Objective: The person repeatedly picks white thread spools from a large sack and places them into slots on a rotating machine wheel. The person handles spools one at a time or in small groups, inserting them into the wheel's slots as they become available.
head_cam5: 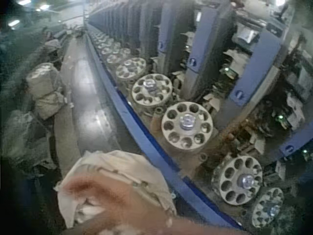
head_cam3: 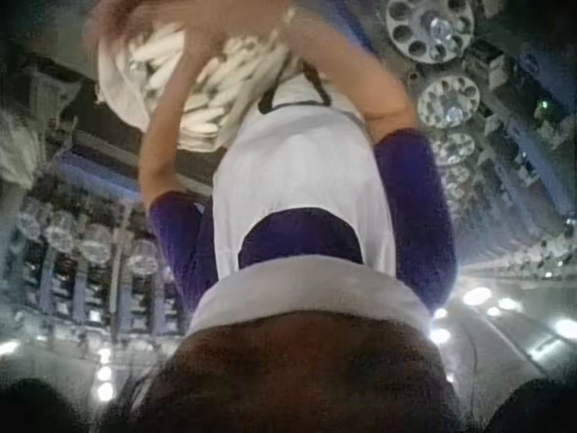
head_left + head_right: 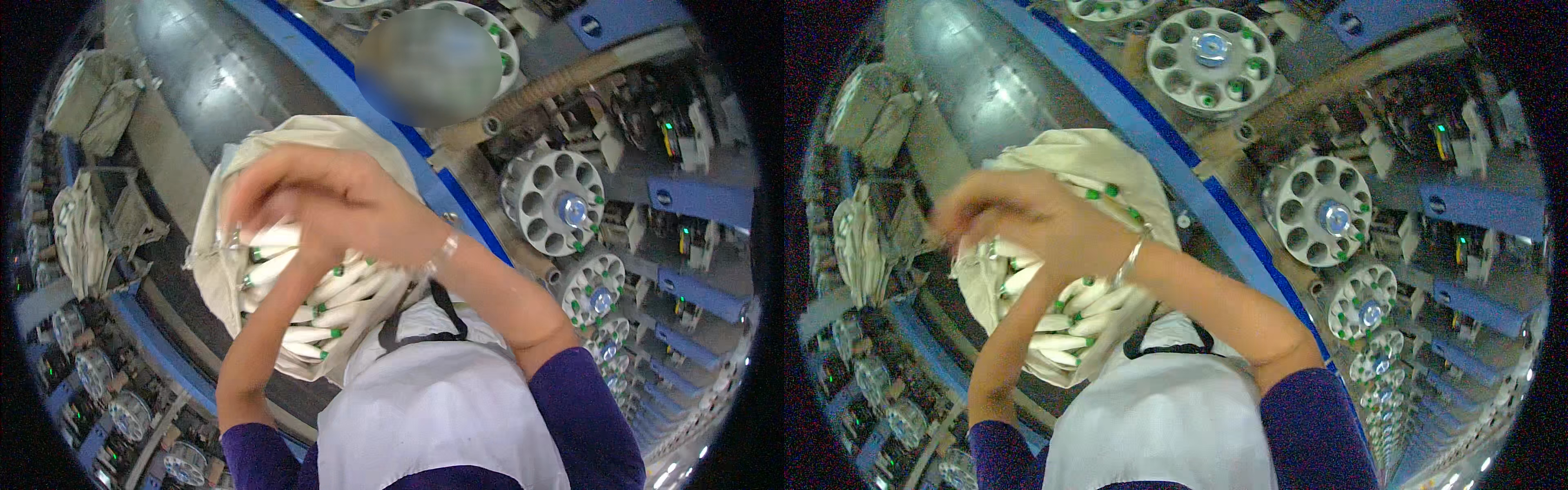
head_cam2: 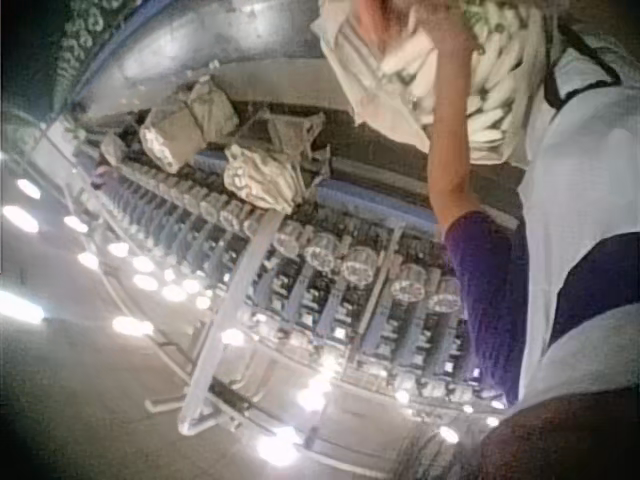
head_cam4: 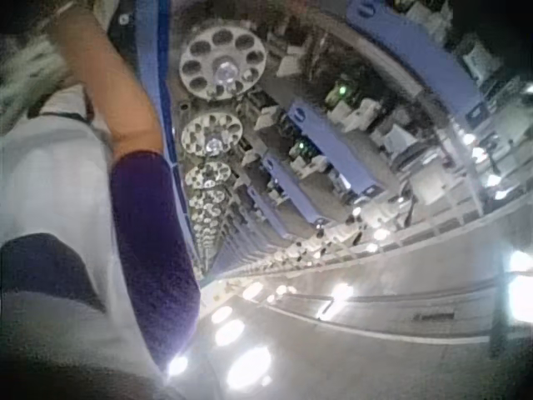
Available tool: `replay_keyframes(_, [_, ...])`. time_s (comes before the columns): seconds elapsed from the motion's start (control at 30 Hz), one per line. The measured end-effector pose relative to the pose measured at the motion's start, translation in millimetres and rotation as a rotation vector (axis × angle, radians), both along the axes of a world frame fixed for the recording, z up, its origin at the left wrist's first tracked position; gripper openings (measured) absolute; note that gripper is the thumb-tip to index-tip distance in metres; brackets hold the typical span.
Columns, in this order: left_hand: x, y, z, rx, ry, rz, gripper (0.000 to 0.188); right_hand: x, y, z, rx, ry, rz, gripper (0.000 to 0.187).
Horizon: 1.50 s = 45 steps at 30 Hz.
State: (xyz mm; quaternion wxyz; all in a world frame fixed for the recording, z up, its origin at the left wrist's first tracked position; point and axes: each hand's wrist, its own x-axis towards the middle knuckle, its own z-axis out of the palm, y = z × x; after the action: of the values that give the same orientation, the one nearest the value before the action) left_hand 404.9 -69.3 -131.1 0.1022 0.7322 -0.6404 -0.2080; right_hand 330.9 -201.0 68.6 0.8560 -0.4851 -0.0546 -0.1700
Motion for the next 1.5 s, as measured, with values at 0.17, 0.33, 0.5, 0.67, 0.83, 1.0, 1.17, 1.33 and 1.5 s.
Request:
replay_keyframes(0.17, [-19.1,28.5,19.1,0.253,-0.466,-0.286,0.024,0.0,-6.0,-155.9,-1.113,0.559,-0.167,0.026])
replay_keyframes(0.33, [-43.2,54.0,32.0,0.203,-0.450,-0.300,0.018,16.8,15.2,-218.2,-1.590,0.499,-0.281,0.028])
replay_keyframes(0.5, [-20.9,62.4,30.7,0.128,-0.559,-0.259,0.017,45.5,19.7,-216.9,-1.678,0.762,0.114,0.039])
replay_keyframes(0.67, [0.5,60.8,33.7,0.259,-0.347,-0.318,0.016,-9.4,-5.6,-181.5,-1.327,0.673,0.373,0.051])
replay_keyframes(0.83, [3.5,56.8,25.3,0.108,-0.429,-0.417,0.016,-60.9,-22.9,-123.8,-0.978,0.803,0.340,0.050])
replay_keyframes(1.0, [0.4,69.5,43.9,-0.051,-0.390,-0.340,0.021,-59.5,-15.4,-133.0,-0.962,0.529,-0.116,0.056])
replay_keyframes(1.17, [-6.5,48.5,84.2,0.059,-0.230,-0.134,0.027,-18.8,-3.4,-181.6,-1.244,0.646,-0.198,0.052])
replay_keyframes(1.33, [-35.0,38.9,132.3,-0.431,0.033,0.356,0.039,-31.7,-27.6,-190.7,-0.272,0.579,-0.195,0.049])
replay_keyframes(1.5, [-89.9,11.7,163.3,-0.576,0.367,0.570,0.022,-132.9,-82.9,-153.0,0.385,0.345,-0.146,0.038])
